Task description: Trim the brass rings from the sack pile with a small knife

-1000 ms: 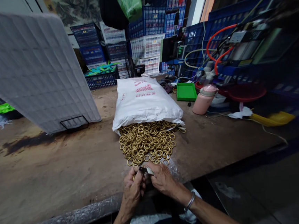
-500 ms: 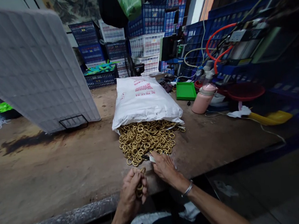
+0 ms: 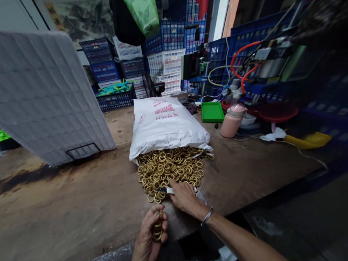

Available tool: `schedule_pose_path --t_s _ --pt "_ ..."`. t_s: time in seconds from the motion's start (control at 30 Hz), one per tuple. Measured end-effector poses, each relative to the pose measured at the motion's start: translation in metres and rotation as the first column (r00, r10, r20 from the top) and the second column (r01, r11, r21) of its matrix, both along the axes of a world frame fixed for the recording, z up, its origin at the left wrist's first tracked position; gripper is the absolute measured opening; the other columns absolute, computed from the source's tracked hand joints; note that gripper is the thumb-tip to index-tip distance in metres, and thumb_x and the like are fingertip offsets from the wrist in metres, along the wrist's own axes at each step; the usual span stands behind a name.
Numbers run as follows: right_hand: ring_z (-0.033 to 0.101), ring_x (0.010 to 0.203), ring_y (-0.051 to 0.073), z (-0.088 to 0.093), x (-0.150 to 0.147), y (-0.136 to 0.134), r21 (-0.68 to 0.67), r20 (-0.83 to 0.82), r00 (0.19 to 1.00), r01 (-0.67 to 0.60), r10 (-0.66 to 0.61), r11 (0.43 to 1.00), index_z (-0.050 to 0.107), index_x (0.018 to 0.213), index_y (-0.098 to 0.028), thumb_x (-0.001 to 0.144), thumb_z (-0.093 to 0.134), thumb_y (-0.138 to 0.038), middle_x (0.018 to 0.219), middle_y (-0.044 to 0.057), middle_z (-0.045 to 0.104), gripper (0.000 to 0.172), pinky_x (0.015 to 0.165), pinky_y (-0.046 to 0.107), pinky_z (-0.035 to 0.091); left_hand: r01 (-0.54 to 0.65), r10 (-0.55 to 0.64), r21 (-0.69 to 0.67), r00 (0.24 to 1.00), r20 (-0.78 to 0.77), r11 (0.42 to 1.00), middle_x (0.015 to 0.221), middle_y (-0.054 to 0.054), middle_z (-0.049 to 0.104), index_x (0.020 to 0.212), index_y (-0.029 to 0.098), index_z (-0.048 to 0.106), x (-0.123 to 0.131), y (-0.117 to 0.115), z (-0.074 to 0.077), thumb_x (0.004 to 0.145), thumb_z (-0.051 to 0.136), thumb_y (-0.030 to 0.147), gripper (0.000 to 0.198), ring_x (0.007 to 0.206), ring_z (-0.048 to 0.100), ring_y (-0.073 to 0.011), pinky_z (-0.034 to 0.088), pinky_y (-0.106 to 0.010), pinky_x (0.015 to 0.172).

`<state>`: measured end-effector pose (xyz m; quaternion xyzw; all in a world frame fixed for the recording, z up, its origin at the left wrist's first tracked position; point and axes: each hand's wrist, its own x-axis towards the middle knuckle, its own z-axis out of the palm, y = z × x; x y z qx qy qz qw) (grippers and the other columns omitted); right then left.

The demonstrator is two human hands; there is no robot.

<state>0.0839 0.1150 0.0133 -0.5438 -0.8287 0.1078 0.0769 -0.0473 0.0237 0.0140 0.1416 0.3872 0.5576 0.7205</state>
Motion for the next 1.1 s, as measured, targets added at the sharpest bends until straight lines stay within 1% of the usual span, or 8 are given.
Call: schedule_pose_path --t_s 0.17,0.3,0.43,0.57,0.7,0.83,0.93,1.1 --pt "0.055 0.069 0.017 -0.002 0.007 -0.001 -0.015 -0.083 0.997 -0.003 0.002 1.000 0.049 0.097 -0.018 0.074 0.044 -0.017 0.077 0.004 0.062 0.023 0.058 0.025 0.026 -0.037 0.039 -0.029 0.997 0.068 0.999 0.073 -0.002 0.056 0.072 0.014 0.053 -0.001 0.005 -0.003 0.065 0.068 0.026 0.021 0.056 0.050 -0.0073 0.031 -0.013 0.037" --pt "0.051 0.061 0.013 0.000 0.009 -0.006 -0.087 -0.300 0.954 -0.028 0.001 0.996 0.049 0.087 -0.020 0.070 0.045 -0.012 0.068 -0.001 0.058 0.019 0.056 0.022 0.027 -0.068 0.069 -0.044 0.997 0.036 0.997 0.068 0.001 0.054 0.069 0.015 0.051 0.002 0.010 -0.003 0.061 0.071 0.025 0.024 0.053 0.049 -0.0059 0.028 -0.011 0.035" --pt "0.046 0.061 0.011 0.001 0.003 -0.018 -0.104 -0.555 0.832 -0.086 0.014 0.991 0.047 0.079 -0.020 0.073 0.045 -0.014 0.068 -0.002 0.052 0.009 0.056 0.020 0.029 -0.121 0.119 -0.005 0.981 -0.153 0.993 0.061 0.005 0.051 0.081 0.018 0.052 0.007 0.012 -0.003 0.064 0.068 0.037 0.031 0.044 0.045 -0.0044 0.025 -0.012 0.033" --pt "0.043 0.061 0.010 0.001 -0.003 -0.026 -0.129 -0.668 0.744 -0.140 0.018 0.982 0.046 0.076 -0.020 0.077 0.046 -0.021 0.067 -0.003 0.048 0.002 0.057 0.020 0.031 -0.096 0.103 0.039 0.940 -0.326 0.995 0.050 0.008 0.046 0.085 0.018 0.053 0.011 0.011 -0.005 0.064 0.065 0.047 0.038 0.036 0.037 -0.0041 0.022 -0.013 0.032" --pt "0.041 0.060 0.009 0.002 -0.005 -0.027 -0.184 -0.711 0.703 -0.165 -0.015 0.969 0.046 0.072 -0.019 0.080 0.044 -0.027 0.064 -0.004 0.045 0.012 0.056 0.020 0.031 -0.094 0.121 0.079 0.842 -0.526 0.992 0.043 0.008 0.043 0.074 0.017 0.056 0.011 0.010 -0.007 0.068 0.060 0.046 0.031 0.033 0.031 -0.0043 0.023 -0.016 0.033" --pt "0.038 0.057 0.008 0.004 -0.008 -0.025 -0.235 -0.697 0.715 -0.151 -0.058 0.960 0.045 0.065 -0.018 0.079 0.046 -0.032 0.059 -0.006 0.041 0.020 0.053 0.019 0.029 -0.131 0.258 0.242 0.731 -0.632 0.961 0.051 0.003 0.052 0.068 0.017 0.061 0.009 0.009 -0.006 0.063 0.065 0.039 0.024 0.043 0.043 -0.0082 0.033 -0.018 0.041" --pt "0.037 0.056 0.008 0.003 -0.010 -0.025 -0.261 -0.696 0.713 -0.142 -0.085 0.955 0.044 0.063 -0.018 0.078 0.046 -0.033 0.057 -0.006 0.040 0.022 0.052 0.019 0.029 -0.077 0.153 0.149 0.783 -0.603 0.986 0.046 0.006 0.047 0.068 0.017 0.057 0.009 0.008 -0.004 0.066 0.061 0.044 0.027 0.036 0.037 -0.0063 0.028 -0.017 0.036" --pt "0.038 0.056 0.008 0.004 -0.011 -0.025 -0.294 -0.701 0.702 -0.125 -0.125 0.947 0.042 0.060 -0.018 0.078 0.046 -0.032 0.056 -0.006 0.040 0.022 0.053 0.019 0.030 0.023 -0.022 0.001 0.931 -0.366 1.000 0.054 0.007 0.047 0.071 0.018 0.048 0.010 0.005 0.002 0.067 0.061 0.046 0.031 0.035 0.037 -0.0029 0.020 -0.013 0.032"
